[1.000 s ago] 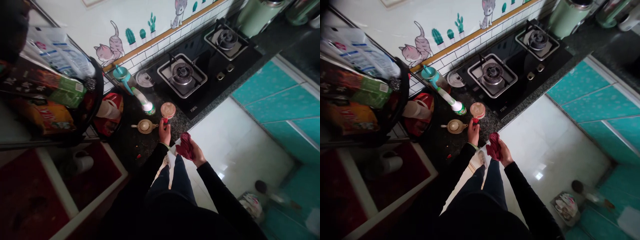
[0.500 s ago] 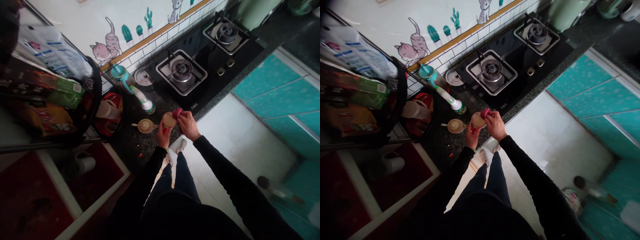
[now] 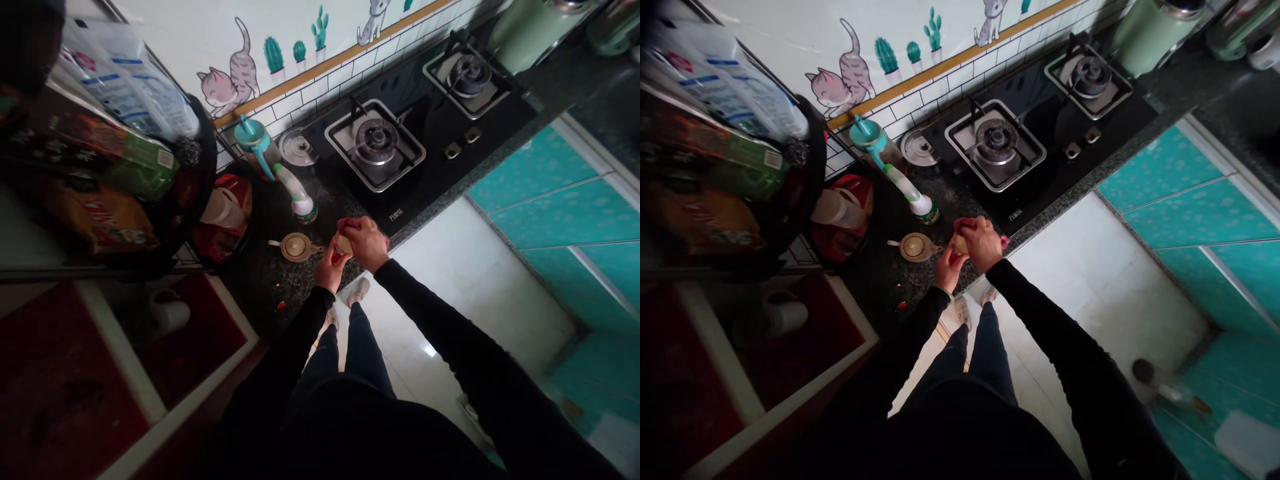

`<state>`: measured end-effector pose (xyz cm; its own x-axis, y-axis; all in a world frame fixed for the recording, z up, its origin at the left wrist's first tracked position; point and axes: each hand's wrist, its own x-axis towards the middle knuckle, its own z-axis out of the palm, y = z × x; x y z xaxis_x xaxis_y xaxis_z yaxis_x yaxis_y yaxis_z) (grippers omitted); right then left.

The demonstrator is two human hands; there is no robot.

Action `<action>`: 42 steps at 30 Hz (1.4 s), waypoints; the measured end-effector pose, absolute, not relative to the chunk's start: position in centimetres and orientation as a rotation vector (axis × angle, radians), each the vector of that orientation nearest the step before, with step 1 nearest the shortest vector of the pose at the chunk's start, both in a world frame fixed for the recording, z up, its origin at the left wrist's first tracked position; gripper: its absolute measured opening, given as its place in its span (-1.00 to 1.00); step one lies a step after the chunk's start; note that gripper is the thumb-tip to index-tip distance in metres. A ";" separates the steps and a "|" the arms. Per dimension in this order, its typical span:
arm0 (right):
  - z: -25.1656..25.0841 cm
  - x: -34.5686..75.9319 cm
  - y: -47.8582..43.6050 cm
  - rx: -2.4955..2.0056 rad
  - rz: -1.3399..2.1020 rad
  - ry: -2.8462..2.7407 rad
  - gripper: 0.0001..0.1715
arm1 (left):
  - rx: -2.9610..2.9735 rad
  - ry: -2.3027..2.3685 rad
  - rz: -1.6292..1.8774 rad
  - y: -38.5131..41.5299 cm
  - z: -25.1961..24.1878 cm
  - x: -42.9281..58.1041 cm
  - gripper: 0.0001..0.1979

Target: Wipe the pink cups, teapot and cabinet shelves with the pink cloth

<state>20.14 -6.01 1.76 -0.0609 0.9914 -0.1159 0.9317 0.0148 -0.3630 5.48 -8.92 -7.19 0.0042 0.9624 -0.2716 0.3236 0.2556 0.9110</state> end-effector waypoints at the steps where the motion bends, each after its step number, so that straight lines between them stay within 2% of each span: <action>1: 1.8 19.7 -6.2 -1.979 0.540 -2.157 -0.65 | 1.240 1.514 0.795 -8.8 -7.0 5.4 -0.42; 3: 1.8 19.4 -7.8 -1.926 0.577 -2.230 -0.66 | 1.227 1.496 0.794 -8.7 -6.8 5.2 -0.45; 8: 1.8 19.8 -11.3 -2.036 0.572 -2.220 -0.62 | 1.316 1.510 0.732 -8.5 -6.8 4.7 -0.34; 13: 2.0 18.9 -6.6 -1.957 0.529 -2.239 -0.68 | 1.399 1.554 0.688 -8.3 -7.0 4.8 -0.37; 16: 1.7 20.1 -5.7 -2.096 0.496 -2.104 -0.65 | 1.438 1.548 0.675 -8.2 -7.2 4.9 -0.33; 23: 0.3 19.4 -13.3 -2.202 0.510 -1.917 -0.58 | 1.500 1.520 0.646 -8.5 -7.4 4.5 -0.32; 27: 0.8 18.3 -11.3 -2.124 0.556 -1.969 -0.61 | 1.546 1.561 0.554 -8.2 -7.3 4.3 -0.37; 32: 0.5 20.1 -11.2 -2.198 0.502 -1.825 -0.61 | 1.567 1.542 0.634 -8.2 -7.5 4.4 -0.29; 36: -0.1 19.1 -13.3 -2.156 0.522 -1.865 -0.60 | 1.591 1.569 0.573 -8.4 -7.6 4.3 -0.33; 42: 0.4 20.5 -9.5 -2.161 0.488 -1.839 -0.61 | 1.570 1.580 0.598 -8.4 -7.2 4.5 -0.27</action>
<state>20.51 -9.52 0.38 0.1419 0.9863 -0.0842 0.8985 -0.1640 -0.4072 4.53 -8.39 -7.24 0.1036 0.9714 -0.2136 0.5869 0.1137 0.8017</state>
